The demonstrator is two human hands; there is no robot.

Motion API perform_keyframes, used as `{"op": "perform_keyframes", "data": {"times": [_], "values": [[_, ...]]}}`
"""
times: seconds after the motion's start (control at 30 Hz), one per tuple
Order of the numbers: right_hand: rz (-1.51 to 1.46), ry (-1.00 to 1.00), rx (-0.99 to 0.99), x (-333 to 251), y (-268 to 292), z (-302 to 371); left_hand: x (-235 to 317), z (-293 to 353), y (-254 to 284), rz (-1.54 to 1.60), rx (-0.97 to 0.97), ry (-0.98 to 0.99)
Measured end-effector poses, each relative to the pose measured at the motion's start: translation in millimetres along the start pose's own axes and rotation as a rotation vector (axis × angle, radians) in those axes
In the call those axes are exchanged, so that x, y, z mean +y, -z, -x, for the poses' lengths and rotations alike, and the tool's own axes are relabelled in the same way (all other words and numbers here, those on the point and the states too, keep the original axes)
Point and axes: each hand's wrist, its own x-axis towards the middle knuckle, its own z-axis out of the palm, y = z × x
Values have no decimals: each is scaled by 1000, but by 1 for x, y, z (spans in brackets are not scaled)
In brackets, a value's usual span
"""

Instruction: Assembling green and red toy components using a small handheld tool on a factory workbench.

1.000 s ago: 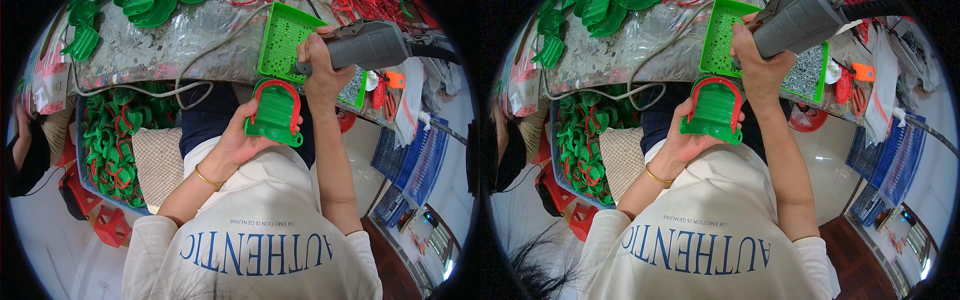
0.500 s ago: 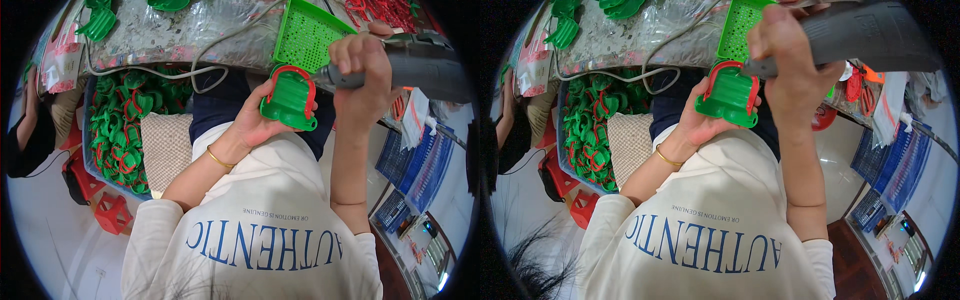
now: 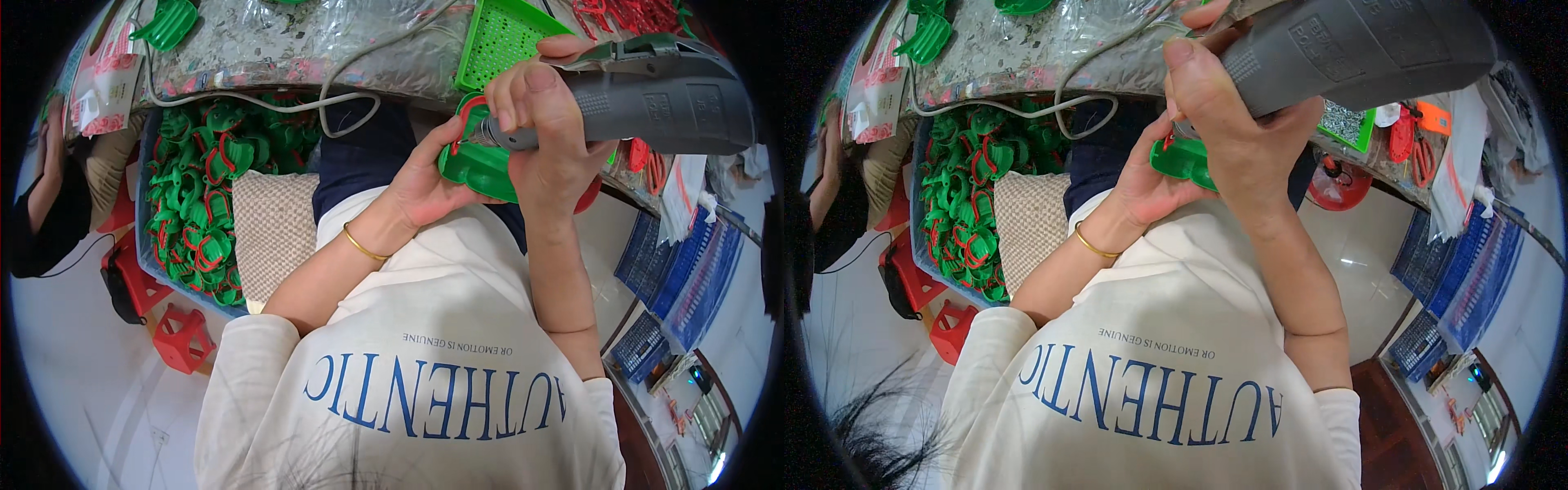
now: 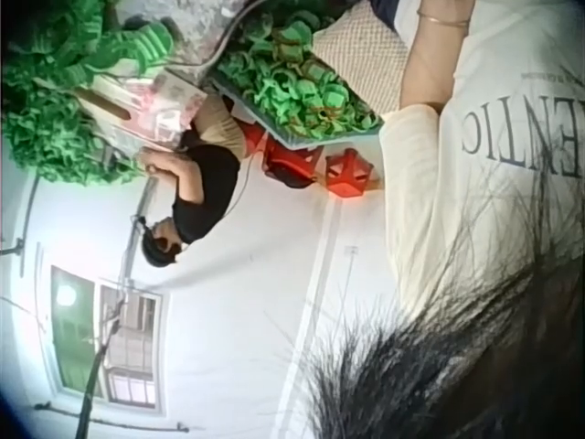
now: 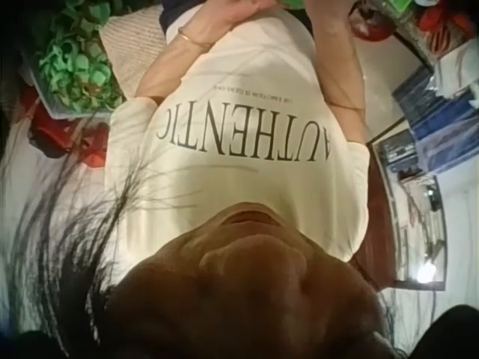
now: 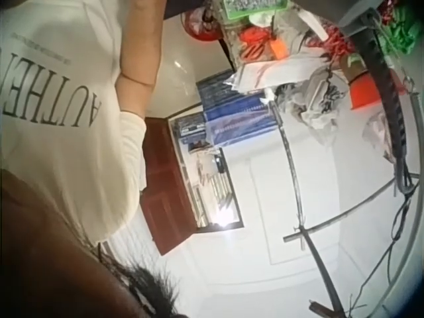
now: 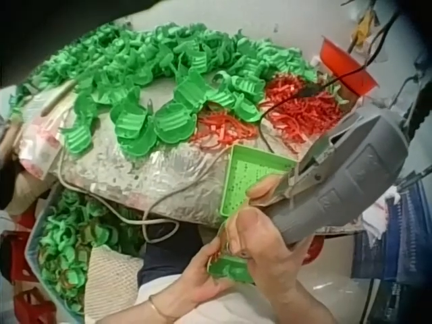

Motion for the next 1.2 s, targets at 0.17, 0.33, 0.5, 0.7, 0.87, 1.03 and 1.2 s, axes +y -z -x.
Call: {"op": "perform_keyframes", "data": {"times": [0.17, 0.33, 0.5, 0.7, 0.87, 1.03, 1.2], "values": [[30, 1, -11, 5, 3, 4, -1, 1, -1, -64, -10, -22], [42, -8, -31, 3, 3, 6, -4, 2, -3, -78, 55, -24], [128, -38, -92, 2, 6, 2, -2, 0, -1, -60, 64, -8], [-172, -59, -469, -6, 18, -16, 8, 8, -21, -120, 25, 16], [-273, -40, -664, -35, 9, -39, 27, 27, -46, -427, 40, -126], [-285, 28, -471, -80, 39, -70, 87, 108, -35, -460, 149, -398], [-75, -71, -263, -71, 68, -96, 174, 195, 21, -466, 557, -822]]}}
